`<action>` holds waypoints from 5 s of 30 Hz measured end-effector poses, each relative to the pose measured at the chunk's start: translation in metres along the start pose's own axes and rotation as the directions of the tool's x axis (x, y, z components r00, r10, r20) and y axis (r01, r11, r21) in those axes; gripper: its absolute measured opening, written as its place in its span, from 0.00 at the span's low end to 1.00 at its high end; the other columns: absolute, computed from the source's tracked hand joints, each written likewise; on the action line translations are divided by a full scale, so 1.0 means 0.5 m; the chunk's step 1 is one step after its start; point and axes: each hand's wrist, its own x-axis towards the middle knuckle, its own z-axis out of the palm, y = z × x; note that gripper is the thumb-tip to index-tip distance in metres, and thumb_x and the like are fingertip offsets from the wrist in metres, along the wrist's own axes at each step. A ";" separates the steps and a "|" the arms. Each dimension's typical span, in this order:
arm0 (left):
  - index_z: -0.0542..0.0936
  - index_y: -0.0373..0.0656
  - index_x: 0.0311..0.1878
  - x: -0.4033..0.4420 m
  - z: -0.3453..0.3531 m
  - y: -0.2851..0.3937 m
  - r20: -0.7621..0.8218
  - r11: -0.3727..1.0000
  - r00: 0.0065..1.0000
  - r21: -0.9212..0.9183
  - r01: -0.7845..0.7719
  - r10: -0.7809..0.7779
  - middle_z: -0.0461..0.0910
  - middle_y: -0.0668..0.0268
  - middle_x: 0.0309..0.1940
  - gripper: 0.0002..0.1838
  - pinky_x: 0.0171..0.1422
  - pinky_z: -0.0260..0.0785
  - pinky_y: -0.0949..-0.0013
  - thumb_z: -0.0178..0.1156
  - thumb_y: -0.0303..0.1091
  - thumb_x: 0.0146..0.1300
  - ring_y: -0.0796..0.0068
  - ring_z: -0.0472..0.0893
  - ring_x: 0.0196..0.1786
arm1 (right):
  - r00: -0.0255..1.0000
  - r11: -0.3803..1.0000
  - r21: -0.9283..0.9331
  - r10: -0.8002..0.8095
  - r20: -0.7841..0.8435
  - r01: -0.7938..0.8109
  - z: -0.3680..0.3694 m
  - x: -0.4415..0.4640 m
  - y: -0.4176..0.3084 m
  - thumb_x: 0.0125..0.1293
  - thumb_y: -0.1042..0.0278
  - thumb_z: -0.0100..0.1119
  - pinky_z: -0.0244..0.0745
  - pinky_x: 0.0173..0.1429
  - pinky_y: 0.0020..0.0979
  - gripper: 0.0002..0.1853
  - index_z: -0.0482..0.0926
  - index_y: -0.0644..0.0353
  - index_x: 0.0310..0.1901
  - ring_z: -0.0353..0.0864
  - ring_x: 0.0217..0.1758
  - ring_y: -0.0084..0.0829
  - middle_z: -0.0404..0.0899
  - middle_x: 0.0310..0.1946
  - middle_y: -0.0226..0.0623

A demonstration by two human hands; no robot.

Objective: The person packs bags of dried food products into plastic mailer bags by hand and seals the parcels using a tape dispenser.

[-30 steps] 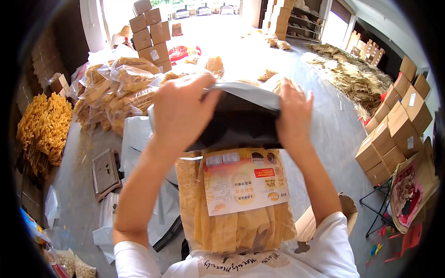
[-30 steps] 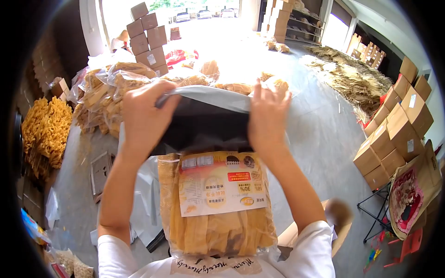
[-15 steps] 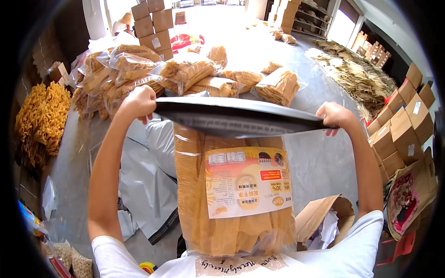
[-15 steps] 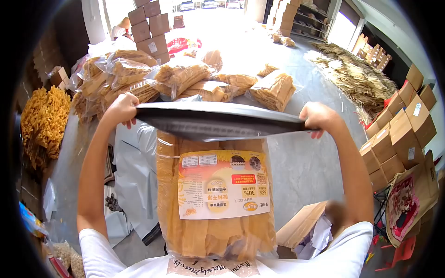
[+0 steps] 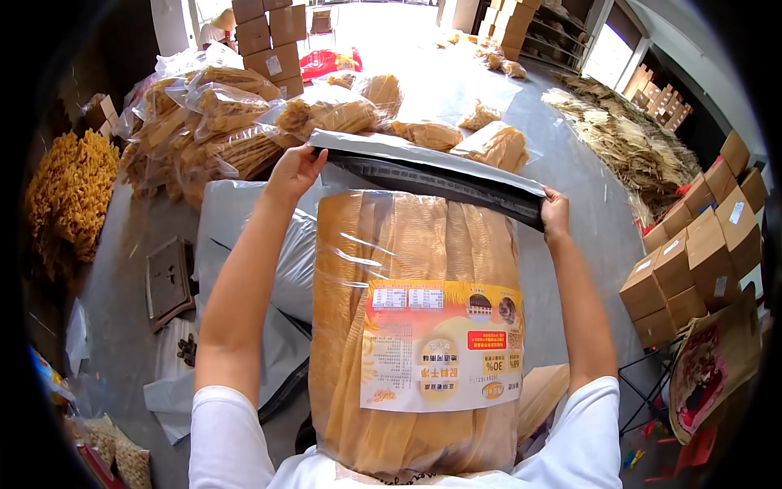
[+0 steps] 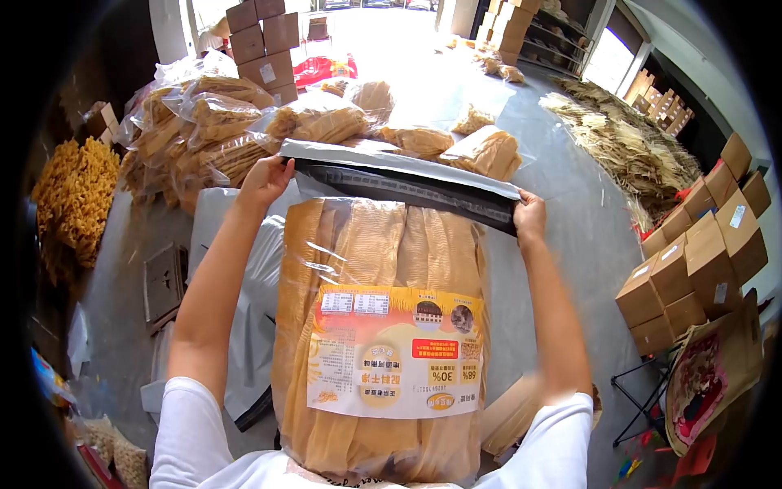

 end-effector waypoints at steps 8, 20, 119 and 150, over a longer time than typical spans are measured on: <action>0.76 0.34 0.39 0.036 -0.041 -0.143 -0.046 0.928 0.992 0.362 -0.091 0.115 0.79 0.61 0.35 0.06 0.37 0.78 0.63 0.50 0.20 0.62 0.69 0.80 0.34 | 0.979 0.969 -0.232 -0.128 -0.158 0.089 0.015 -0.004 0.060 0.58 0.82 0.52 0.72 0.39 0.22 0.15 0.82 0.61 0.46 0.74 0.31 0.15 0.84 0.33 0.31; 0.76 0.39 0.30 -0.098 -0.064 -0.218 -0.084 0.828 0.951 0.517 -0.215 0.299 0.76 0.72 0.20 0.04 0.19 0.60 0.79 0.52 0.23 0.58 0.86 0.69 0.17 | 0.886 0.664 0.588 0.308 0.346 -0.461 -0.008 -0.220 0.092 0.60 0.72 0.58 0.71 0.25 0.21 0.08 0.81 0.68 0.34 0.75 0.23 0.16 0.81 0.26 0.31; 0.77 0.35 0.40 -0.480 0.100 -0.180 0.367 -0.021 0.904 0.928 -0.371 0.220 0.80 0.58 0.28 0.15 0.31 0.70 0.71 0.57 0.16 0.44 0.71 0.78 0.29 | 0.999 0.997 0.069 -0.041 -0.036 0.043 -0.166 -0.446 -0.166 0.56 0.74 0.64 0.67 0.29 0.19 0.04 0.80 0.64 0.32 0.71 0.26 0.17 0.75 0.23 0.30; 0.68 0.36 0.27 -0.730 -0.078 -0.240 0.257 0.826 0.961 0.560 -0.065 -0.099 0.64 0.71 0.28 0.07 0.36 0.58 0.82 0.51 0.14 0.56 0.85 0.66 0.32 | 0.973 0.956 0.201 0.227 -0.040 -0.215 -0.234 -0.861 -0.200 0.63 0.74 0.51 0.59 0.33 0.18 0.03 0.69 0.60 0.32 0.63 0.28 0.15 0.67 0.28 0.25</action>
